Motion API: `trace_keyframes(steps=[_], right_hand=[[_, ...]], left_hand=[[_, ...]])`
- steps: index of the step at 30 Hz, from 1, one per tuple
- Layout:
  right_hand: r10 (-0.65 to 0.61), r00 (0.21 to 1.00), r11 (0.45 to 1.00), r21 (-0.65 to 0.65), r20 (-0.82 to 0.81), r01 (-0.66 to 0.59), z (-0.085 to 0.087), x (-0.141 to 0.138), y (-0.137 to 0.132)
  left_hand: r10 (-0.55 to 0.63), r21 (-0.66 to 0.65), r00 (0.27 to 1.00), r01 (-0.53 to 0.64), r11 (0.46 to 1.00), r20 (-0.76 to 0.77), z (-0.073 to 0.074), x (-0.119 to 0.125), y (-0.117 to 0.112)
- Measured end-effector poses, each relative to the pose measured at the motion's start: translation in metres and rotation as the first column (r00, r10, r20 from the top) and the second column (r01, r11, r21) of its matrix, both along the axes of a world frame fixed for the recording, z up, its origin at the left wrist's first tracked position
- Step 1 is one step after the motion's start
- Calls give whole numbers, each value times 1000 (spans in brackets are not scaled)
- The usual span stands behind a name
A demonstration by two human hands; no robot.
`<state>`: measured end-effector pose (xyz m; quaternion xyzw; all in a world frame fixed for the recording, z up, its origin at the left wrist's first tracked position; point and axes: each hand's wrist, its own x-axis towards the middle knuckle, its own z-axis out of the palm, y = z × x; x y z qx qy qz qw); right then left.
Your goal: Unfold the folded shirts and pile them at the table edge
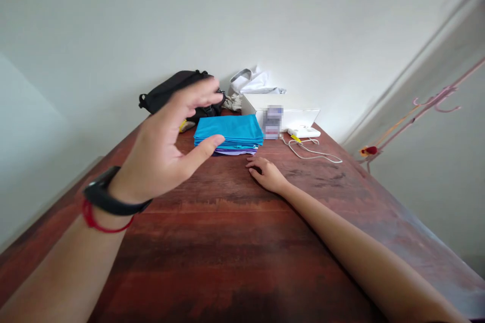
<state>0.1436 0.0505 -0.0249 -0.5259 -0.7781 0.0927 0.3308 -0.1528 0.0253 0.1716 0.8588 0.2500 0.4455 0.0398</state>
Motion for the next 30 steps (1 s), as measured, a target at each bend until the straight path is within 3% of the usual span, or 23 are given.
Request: trace_keyframes(steps=[2, 6, 9, 11, 13, 25, 30], right_hand=[[-2, 1000, 1000, 2, -1, 2, 1, -1, 0], [-9, 1000, 1000, 7, -8, 9, 3, -3, -1], [-1, 1000, 1000, 12, -3, 1, 4, -3, -1], [3, 1000, 1000, 15, 0, -3, 4, -3, -1], [1, 1000, 1000, 16, 2, -1, 4, -3, -1], [-10, 1000, 1000, 9, 13, 10, 2, -1, 1], [-4, 1000, 1000, 17, 19, 4, -1, -1, 3]], left_hand=[[43, 73, 993, -35, 997, -108, -21, 7, 36], [172, -10, 967, -177, 984, -186, -91, 4, 108], [209, -96, 961, -229, 969, -182, -134, -3, 136], [207, -136, 961, -233, 963, -182, -150, -6, 143], [219, -148, 963, -242, 959, -156, -155, -7, 144], [286, -325, 952, -237, 916, 112, -150, -15, 160], [278, -375, 955, -222, 900, 103, -148, -16, 159]])
